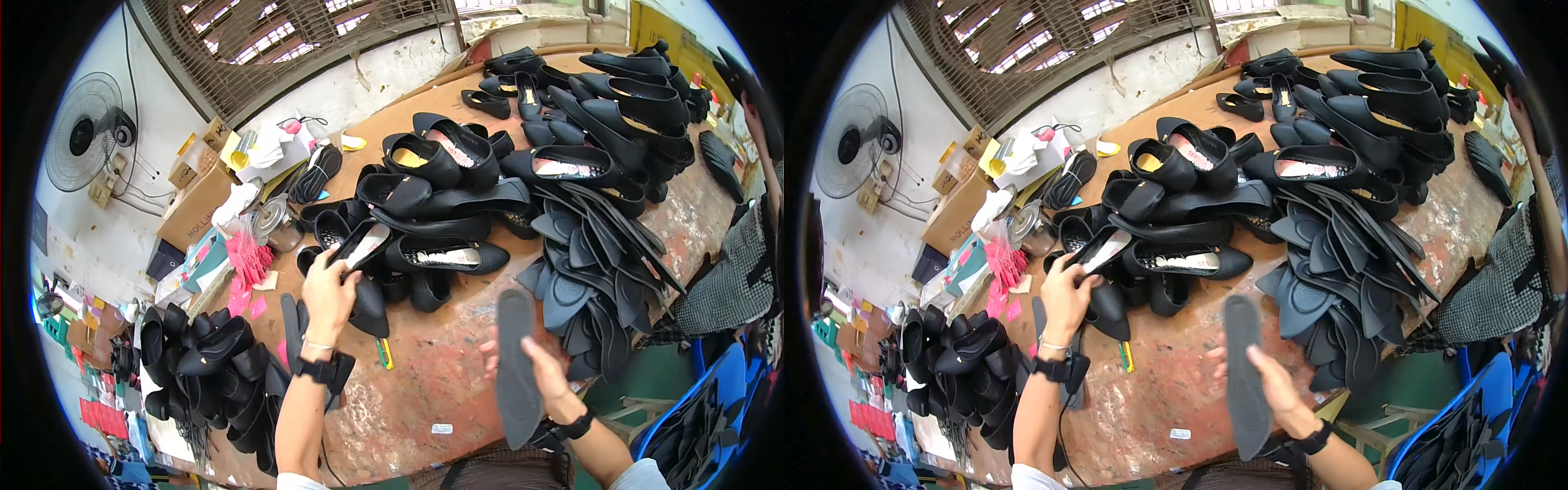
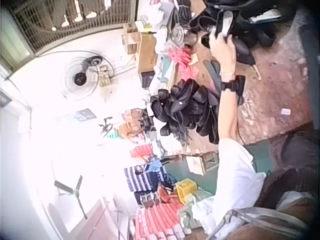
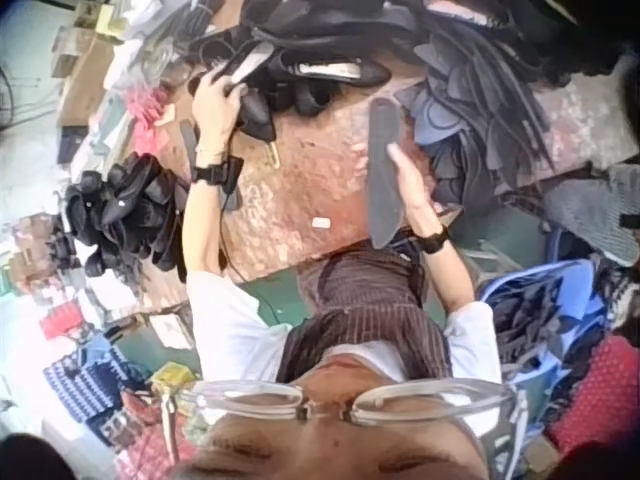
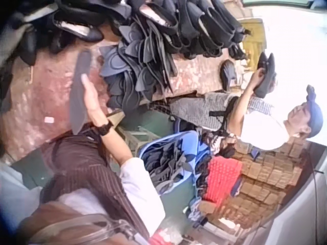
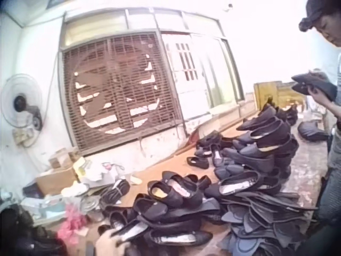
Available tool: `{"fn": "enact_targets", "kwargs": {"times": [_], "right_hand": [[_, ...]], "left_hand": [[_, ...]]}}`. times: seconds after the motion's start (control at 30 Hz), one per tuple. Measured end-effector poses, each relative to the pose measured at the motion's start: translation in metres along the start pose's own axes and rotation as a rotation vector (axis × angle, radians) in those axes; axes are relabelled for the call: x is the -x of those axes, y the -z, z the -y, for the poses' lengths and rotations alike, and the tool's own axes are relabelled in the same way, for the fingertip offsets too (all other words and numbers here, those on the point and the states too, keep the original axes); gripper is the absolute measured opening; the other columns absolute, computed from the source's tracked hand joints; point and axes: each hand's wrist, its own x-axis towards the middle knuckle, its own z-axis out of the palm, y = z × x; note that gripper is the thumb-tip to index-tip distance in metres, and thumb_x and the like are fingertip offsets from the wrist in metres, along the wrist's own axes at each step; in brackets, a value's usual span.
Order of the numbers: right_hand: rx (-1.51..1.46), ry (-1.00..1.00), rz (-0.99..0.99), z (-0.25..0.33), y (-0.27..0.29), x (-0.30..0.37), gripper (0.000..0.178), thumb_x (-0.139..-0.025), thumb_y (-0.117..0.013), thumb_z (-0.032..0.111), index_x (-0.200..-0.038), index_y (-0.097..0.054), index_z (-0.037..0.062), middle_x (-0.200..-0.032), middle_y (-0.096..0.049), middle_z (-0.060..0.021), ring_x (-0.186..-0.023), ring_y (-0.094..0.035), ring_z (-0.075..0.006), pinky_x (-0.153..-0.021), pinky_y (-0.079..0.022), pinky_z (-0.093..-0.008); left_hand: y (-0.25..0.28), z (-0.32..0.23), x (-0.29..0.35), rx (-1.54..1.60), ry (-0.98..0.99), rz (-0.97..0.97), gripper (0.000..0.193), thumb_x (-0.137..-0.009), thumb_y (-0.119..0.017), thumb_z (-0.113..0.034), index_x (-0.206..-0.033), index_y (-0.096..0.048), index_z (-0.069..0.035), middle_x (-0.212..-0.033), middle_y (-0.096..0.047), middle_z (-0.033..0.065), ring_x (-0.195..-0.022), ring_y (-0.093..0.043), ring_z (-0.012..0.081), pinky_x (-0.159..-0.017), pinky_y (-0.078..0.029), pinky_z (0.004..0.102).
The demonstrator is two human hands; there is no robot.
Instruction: The person inserts insoles into black flat shoes on a workbench. They pick up a shoe, place an insole inside, and press it down to fit. The person occasionally wipes the insoles with a white cloth. The task is performed repeatedly on multiple pairs of shoes.
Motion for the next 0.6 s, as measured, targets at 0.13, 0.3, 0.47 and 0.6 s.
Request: {"fn": "enact_targets", "kwargs": {"times": [0.13,0.3,0.47,0.6], "right_hand": [[0.058,0.208,-0.100,0.016,0.023,0.033,0.073,-0.104,-0.020,0.056,-0.148,-0.032,-0.0009,-0.128,-0.057,-0.0136,-0.095,-0.063,-0.0177,-0.084,-0.053,-0.0343],[0.602,0.299,-0.072,0.021,0.017,0.053,0.069,-0.102,-0.037,0.052,-0.145,-0.040,-0.0014,-0.128,-0.058,-0.0129,-0.098,-0.057,-0.0222,-0.089,-0.047,-0.0356],[1.699,0.554,0.428,-0.001,-0.031,0.043,0.045,-0.071,-0.073,0.015,-0.116,-0.070,0.0088,-0.123,-0.061,-0.0096,-0.108,-0.054,-0.0288,-0.095,-0.040,-0.0435],[1.628,0.536,0.543,-0.057,-0.042,0.031,0.029,-0.068,-0.071,0.010,-0.097,-0.074,0.0080,-0.117,-0.063,-0.0070,-0.111,-0.055,-0.0254,-0.101,-0.038,-0.0452]], "left_hand": [[0.086,-0.039,0.068,0.164,0.189,-0.063,0.014,-0.070,-0.079,-0.004,-0.076,-0.067,0.001,-0.114,-0.067,0.0183,-0.096,-0.067,0.0306,-0.085,-0.051,0.0360],[0.112,-0.061,0.220,0.454,0.299,0.195,0.019,-0.060,-0.084,0.000,-0.074,-0.071,-0.001,-0.117,-0.067,0.0182,-0.109,-0.065,0.0317,-0.096,-0.049,0.0382],[0.078,-0.047,0.344,0.421,0.250,0.367,0.024,-0.062,-0.081,0.002,-0.081,-0.067,-0.004,-0.131,-0.059,0.0202,-0.116,-0.060,0.0386,-0.096,-0.049,0.0428],[0.061,-0.063,0.359,0.424,0.280,0.169,0.073,-0.065,-0.088,-0.015,-0.129,-0.053,-0.011,-0.143,-0.045,0.0257,-0.128,-0.048,0.0438,-0.106,-0.041,0.0501]]}}
